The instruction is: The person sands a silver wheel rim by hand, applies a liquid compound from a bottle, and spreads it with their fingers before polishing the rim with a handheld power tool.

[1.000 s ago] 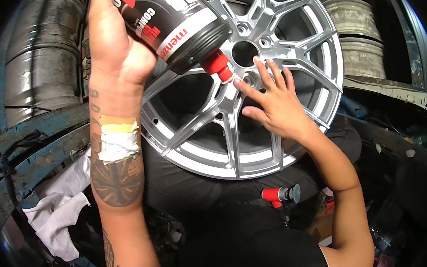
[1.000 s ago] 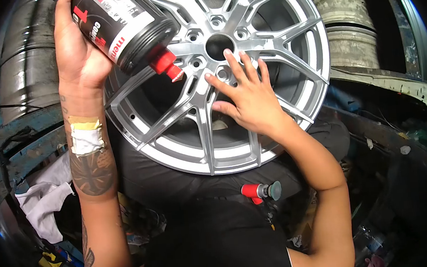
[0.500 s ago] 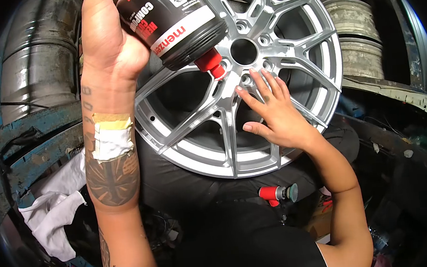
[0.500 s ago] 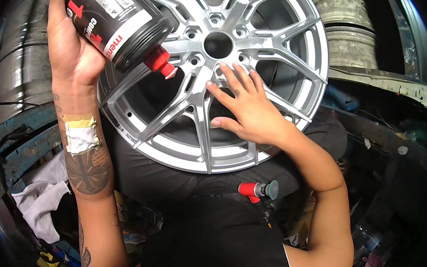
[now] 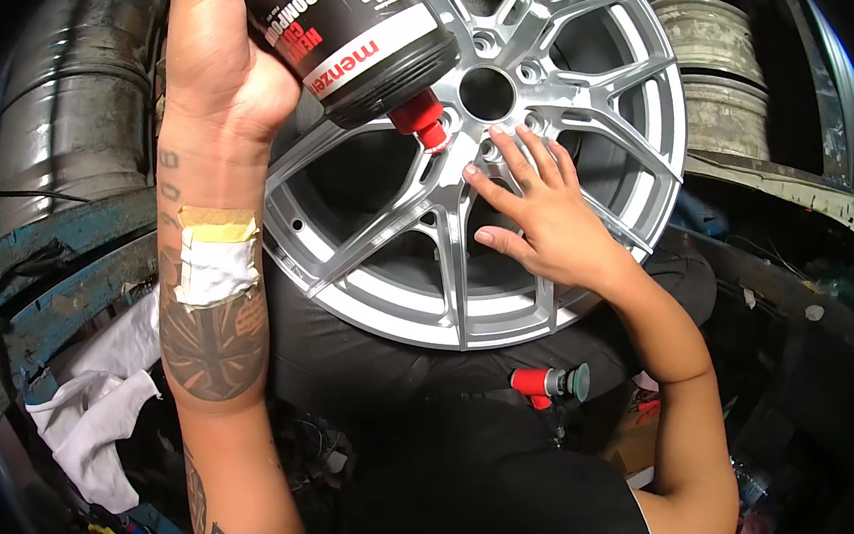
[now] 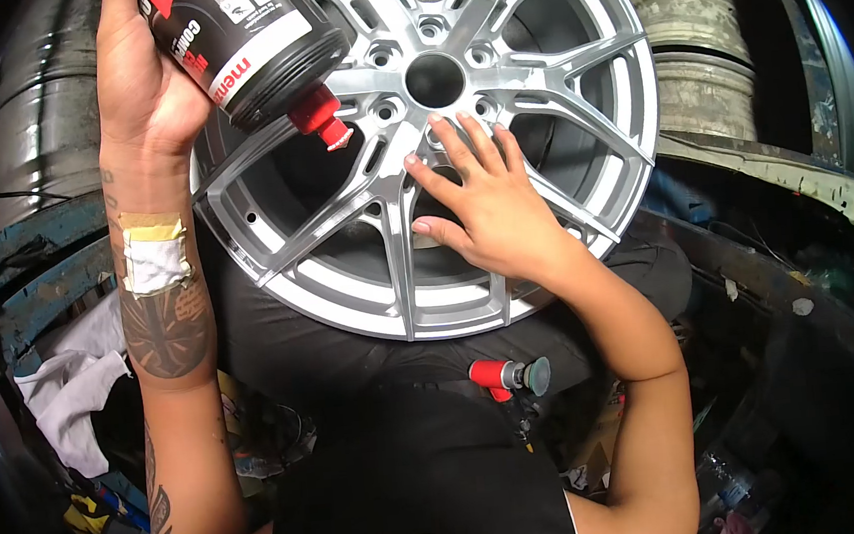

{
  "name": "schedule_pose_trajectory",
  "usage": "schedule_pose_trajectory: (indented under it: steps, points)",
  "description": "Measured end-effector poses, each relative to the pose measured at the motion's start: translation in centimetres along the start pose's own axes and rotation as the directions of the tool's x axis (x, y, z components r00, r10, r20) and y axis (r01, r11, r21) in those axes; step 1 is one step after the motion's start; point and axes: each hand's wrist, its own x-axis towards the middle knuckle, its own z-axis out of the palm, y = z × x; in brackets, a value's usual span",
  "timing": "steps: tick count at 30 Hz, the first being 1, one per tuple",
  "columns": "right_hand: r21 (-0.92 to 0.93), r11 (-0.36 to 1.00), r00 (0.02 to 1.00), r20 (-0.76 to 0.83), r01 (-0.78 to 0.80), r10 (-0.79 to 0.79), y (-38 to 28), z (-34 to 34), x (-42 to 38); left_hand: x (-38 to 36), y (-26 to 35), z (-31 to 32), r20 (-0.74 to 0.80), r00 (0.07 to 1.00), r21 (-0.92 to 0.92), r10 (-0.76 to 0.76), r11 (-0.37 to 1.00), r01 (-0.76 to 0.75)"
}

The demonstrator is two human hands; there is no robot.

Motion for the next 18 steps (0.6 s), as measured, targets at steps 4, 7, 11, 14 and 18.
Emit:
schedule_pose_trajectory:
  steps: [4,7,11,14,18]
  points:
    - [0.044,0.998,0.995,0.086,0.041,-0.044,0.4,-1.3,-0.6,-0.7,0.6,1.1,-0.111,0.991,0.076,0.079,0.995,-0.071]
    - [0.093,0.994,0.990,0.119,0.062,-0.073,0.2,-1.0,-0.8,-0.3,0.8,1.0,-0.141,0.989,0.076,0.043,0.997,-0.033]
    - [0.174,0.978,0.988,0.088,0.112,-0.129,-1.4,1.1,-1.4,0.7,0.6,-0.5,-0.024,1.000,0.040,0.008,0.999,-0.007]
    - [0.025,0.991,0.988,0.081,0.131,-0.132,-2.5,2.1,-2.1,0.0,0.3,0.5,-0.097,0.995,-0.008,0.009,1.000,-0.010]
    - [-0.179,0.979,0.992,0.102,0.097,-0.079,-2.4,0.1,-2.3,0.0,0.5,1.0,-0.133,0.991,0.039,-0.006,0.999,0.011]
